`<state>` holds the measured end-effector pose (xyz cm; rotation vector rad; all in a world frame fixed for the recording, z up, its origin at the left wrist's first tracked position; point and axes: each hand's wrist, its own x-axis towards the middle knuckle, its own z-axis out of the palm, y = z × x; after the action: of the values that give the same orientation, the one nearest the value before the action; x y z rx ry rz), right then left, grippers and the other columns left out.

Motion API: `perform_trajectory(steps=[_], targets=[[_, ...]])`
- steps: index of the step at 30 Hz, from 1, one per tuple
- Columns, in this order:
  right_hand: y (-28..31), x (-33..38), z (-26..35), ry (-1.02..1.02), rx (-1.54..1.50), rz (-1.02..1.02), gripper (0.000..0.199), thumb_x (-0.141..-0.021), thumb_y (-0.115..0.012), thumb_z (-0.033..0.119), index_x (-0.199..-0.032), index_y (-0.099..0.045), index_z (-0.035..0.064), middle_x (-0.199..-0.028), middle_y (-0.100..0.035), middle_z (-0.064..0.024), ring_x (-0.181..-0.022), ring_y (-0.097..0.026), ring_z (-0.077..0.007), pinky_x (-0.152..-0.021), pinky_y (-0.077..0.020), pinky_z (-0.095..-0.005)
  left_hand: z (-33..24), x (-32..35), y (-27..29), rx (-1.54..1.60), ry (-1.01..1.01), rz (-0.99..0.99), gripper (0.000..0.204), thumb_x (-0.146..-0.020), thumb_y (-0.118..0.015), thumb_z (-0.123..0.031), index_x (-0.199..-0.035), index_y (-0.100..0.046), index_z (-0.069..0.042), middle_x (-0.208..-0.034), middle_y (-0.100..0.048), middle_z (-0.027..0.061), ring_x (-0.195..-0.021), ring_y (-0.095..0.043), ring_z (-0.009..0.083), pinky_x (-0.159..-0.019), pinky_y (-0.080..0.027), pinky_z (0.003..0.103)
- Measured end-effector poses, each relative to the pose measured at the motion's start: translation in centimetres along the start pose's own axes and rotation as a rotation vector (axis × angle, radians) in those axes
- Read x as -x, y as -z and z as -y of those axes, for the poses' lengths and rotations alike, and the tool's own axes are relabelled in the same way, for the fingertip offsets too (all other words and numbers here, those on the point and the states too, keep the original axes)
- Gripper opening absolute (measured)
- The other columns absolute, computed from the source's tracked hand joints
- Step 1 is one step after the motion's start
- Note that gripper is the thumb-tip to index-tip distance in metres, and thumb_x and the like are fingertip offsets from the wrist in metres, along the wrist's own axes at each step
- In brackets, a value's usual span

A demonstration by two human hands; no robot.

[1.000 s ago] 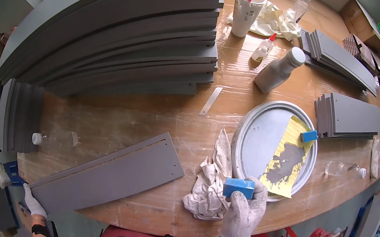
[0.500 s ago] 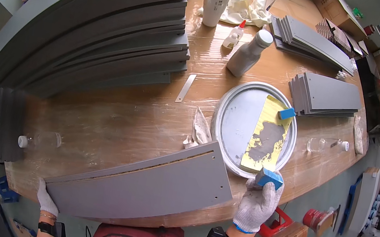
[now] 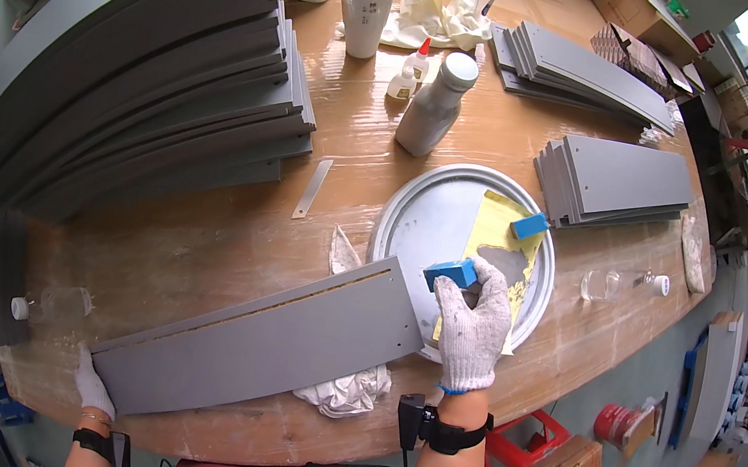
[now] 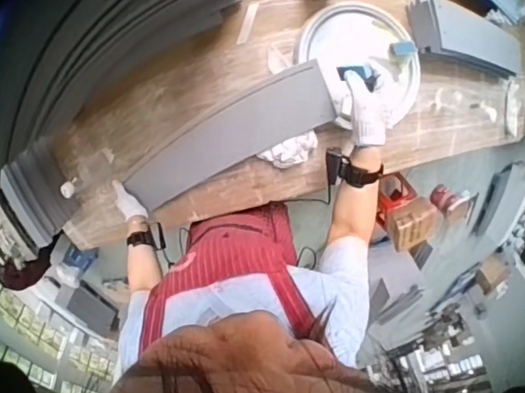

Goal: The person wipes a grey metal panel with a cloth, then uses a blue sponge to apply a substance from a tray to the panel's edges. The person repeats this process on multiple panels, handling them one at a time and stacking them on the table.

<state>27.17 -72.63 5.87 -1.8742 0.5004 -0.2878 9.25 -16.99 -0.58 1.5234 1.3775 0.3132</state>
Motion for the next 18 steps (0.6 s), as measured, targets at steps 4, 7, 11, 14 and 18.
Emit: perform_trajectory(steps=[4,7,11,14,18], targets=[[-2.2,-1.7,0.4,0.086,0.184,0.023,0.042,-0.079,-0.081,0.016,-0.115,-0.067,-0.0002,-0.094,-0.072,-0.0124,-0.083,-0.068,-0.0193,-0.078,-0.0547,-0.0326,0.8,-0.9,0.4,0.004,-0.016,0.013,0.072,-0.103,-0.052,-0.052,-0.145,-0.048,0.006,-0.141,-0.056,0.0145,-0.12,-0.057,0.0247,-0.106,-0.043,0.036],[-3.0,-2.2,1.2,0.121,0.285,0.056,0.042,-0.078,-0.081,0.02,-0.113,-0.069,-0.0002,-0.095,-0.072,-0.0161,-0.083,-0.07,-0.0257,-0.079,-0.055,-0.0358,0.9,-1.0,0.5,0.005,0.008,0.018,0.073,-0.103,-0.052,-0.051,-0.146,-0.047,0.008,-0.141,-0.056,0.0152,-0.119,-0.057,0.0249,-0.106,-0.043,0.036],[-3.1,-2.2,2.1,0.097,0.336,0.099,0.041,-0.079,-0.08,0.02,-0.113,-0.069,-0.0003,-0.095,-0.072,-0.0161,-0.086,-0.071,-0.0264,-0.08,-0.0552,-0.0361,0.3,-0.3,0.2,-0.03,-0.016,0.009,0.074,-0.103,-0.052,-0.052,-0.145,-0.047,0.008,-0.141,-0.056,0.0158,-0.119,-0.056,0.0252,-0.106,-0.044,0.036],[-2.3,-1.9,0.7,0.083,0.345,0.096,0.042,-0.079,-0.079,0.021,-0.113,-0.069,-0.0004,-0.096,-0.073,-0.0161,-0.086,-0.071,-0.0265,-0.081,-0.0553,-0.036,0.5,-0.7,0.5,-0.058,-0.008,0.006,0.073,-0.103,-0.052,-0.052,-0.145,-0.048,0.008,-0.141,-0.056,0.016,-0.119,-0.057,0.0254,-0.105,-0.044,0.035],[-2.4,-2.1,0.0,0.076,0.258,0.061,0.044,-0.078,-0.08,0.023,-0.114,-0.069,-0.0006,-0.097,-0.073,-0.0173,-0.086,-0.071,-0.0275,-0.081,-0.0556,-0.0365,1.1,-1.5,0.9,-0.031,-0.013,0.039,0.073,-0.102,-0.052,-0.052,-0.144,-0.049,0.008,-0.141,-0.056,0.0167,-0.118,-0.057,0.0257,-0.104,-0.045,0.035]])
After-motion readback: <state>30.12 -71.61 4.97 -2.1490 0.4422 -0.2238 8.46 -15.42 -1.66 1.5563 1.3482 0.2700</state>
